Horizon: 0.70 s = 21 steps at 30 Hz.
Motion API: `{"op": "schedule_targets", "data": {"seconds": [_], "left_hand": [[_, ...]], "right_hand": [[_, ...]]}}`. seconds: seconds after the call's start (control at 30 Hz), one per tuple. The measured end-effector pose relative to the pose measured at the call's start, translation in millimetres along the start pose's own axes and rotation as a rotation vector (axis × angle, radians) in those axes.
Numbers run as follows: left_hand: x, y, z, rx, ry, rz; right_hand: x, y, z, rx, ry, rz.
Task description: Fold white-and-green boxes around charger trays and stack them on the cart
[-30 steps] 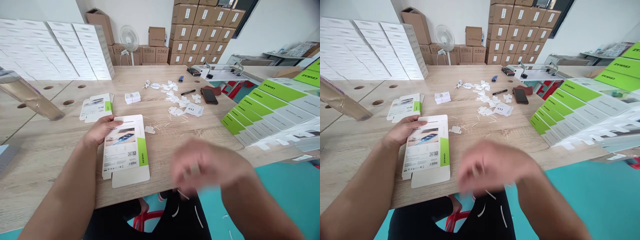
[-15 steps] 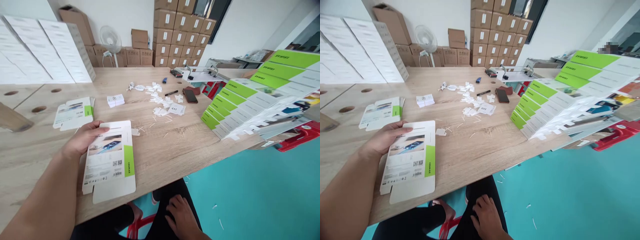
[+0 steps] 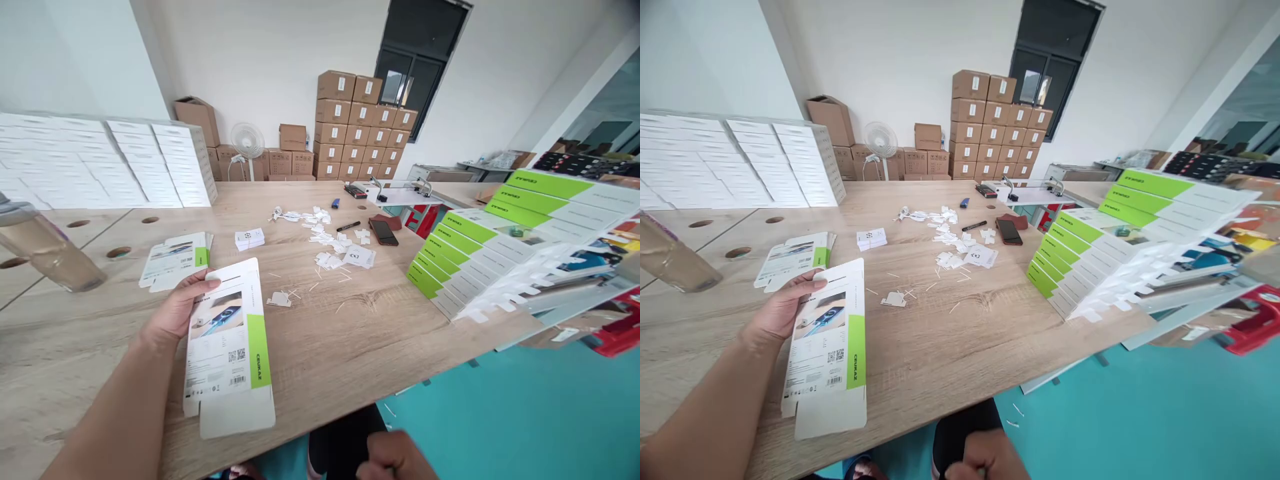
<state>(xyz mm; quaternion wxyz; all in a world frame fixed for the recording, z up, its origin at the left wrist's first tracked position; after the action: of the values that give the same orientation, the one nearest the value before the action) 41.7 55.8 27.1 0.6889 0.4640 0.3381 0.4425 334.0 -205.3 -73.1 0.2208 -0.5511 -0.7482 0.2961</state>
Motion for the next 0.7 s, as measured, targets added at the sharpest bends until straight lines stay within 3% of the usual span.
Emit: {"op": "schedule_targets", "data": {"seconds": [0.1,0.2,0.27,0.33,0.43,0.57,0.7], "left_hand": [[-2,-8,16,-0.022,-0.083,-0.037],[-7,-22,33,0.020,-0.169,-0.139],[-9,-27,36,0.079,-0.195,-0.174],[-9,-29,36,0.135,-0.214,-0.190],[-8,-30,35,0.214,-0.240,-0.211],[-7,-34,40,0.243,-0.266,-0.231],[-7,-34,37,0.222,-0.251,-0.239]], "right_hand": [[49,-44,-91,0.174,0.276,-0.020],[111,-70,-140,0.223,0.487,-0.024],[166,-87,-133,0.151,0.313,-0.146],[208,-88,-127,0.094,0.242,-0.216],[249,-64,-140,0.037,0.320,-0.225],[261,-17,-174,-0.062,0.534,-0.149],[256,17,-189,-0.211,0.576,-0.096]]}}
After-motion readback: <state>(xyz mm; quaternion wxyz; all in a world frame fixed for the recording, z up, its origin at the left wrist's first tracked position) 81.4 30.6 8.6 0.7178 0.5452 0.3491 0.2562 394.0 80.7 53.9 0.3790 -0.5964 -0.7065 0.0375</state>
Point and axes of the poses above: each hand's wrist, its own x-axis towards the middle knuckle, its own z-axis out of the palm, y = z × x, the point moved 9 cm from there along x, towards the middle knuckle, and after that the axes turned 8 degrees about -y, right-handed, at the moved point
